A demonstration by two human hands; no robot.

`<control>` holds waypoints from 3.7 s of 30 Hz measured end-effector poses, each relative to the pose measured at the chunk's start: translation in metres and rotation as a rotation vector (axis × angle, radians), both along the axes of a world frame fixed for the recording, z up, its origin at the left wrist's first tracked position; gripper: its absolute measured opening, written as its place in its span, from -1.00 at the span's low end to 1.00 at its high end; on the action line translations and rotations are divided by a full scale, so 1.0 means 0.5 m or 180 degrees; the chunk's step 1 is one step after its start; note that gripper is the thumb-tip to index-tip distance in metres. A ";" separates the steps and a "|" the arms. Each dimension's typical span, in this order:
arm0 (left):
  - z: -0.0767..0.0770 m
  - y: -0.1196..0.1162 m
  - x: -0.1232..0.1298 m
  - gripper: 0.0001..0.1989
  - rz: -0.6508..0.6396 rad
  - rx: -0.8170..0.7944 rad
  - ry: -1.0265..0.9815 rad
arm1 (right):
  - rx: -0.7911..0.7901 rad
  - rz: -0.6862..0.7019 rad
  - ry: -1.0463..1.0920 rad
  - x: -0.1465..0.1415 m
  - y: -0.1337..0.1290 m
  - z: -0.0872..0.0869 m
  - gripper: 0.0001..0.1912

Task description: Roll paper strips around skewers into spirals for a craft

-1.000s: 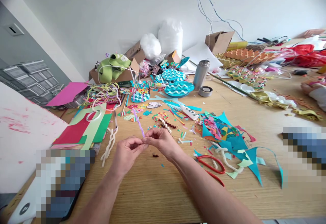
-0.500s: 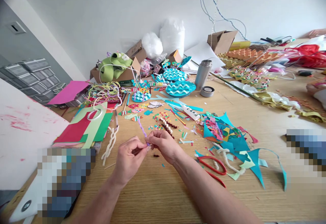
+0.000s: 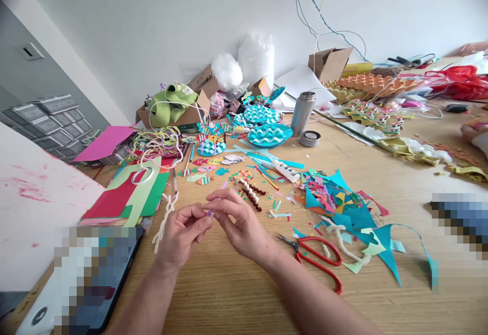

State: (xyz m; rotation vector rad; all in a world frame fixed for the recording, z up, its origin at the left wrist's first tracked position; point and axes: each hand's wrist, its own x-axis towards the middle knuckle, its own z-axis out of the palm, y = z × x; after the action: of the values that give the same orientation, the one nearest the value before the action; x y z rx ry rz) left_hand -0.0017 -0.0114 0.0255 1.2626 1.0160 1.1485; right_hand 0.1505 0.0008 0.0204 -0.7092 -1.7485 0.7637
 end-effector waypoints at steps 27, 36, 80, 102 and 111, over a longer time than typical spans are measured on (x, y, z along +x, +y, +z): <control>0.013 0.003 -0.005 -0.87 0.0544 -0.0364 -0.0920 | 0.0670 -0.0866 -0.0673 -0.013 -0.027 0.005 -0.75; 0.006 0.038 -0.028 -0.97 0.0785 -0.1079 -0.3012 | 0.0166 -0.1021 0.0476 -0.005 -0.047 -0.015 -0.72; -0.021 0.026 -0.005 -0.79 0.0274 0.0080 0.0708 | 0.0764 -0.1092 -0.1153 0.005 0.001 0.004 -0.86; -0.027 0.021 -0.001 -0.78 0.0746 -0.0030 0.0333 | 0.0805 -0.0680 -0.0829 -0.007 -0.016 0.001 -0.75; -0.013 0.028 -0.003 -0.75 0.0522 -0.1032 -0.1173 | 0.0375 -0.0751 -0.0380 -0.012 -0.013 -0.002 -0.88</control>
State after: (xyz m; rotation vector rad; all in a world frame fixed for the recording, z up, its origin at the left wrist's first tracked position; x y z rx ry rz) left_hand -0.0032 0.0024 0.0191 0.6907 0.9889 1.2278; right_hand 0.1446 -0.0056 0.0194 -0.8768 -1.7618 0.4619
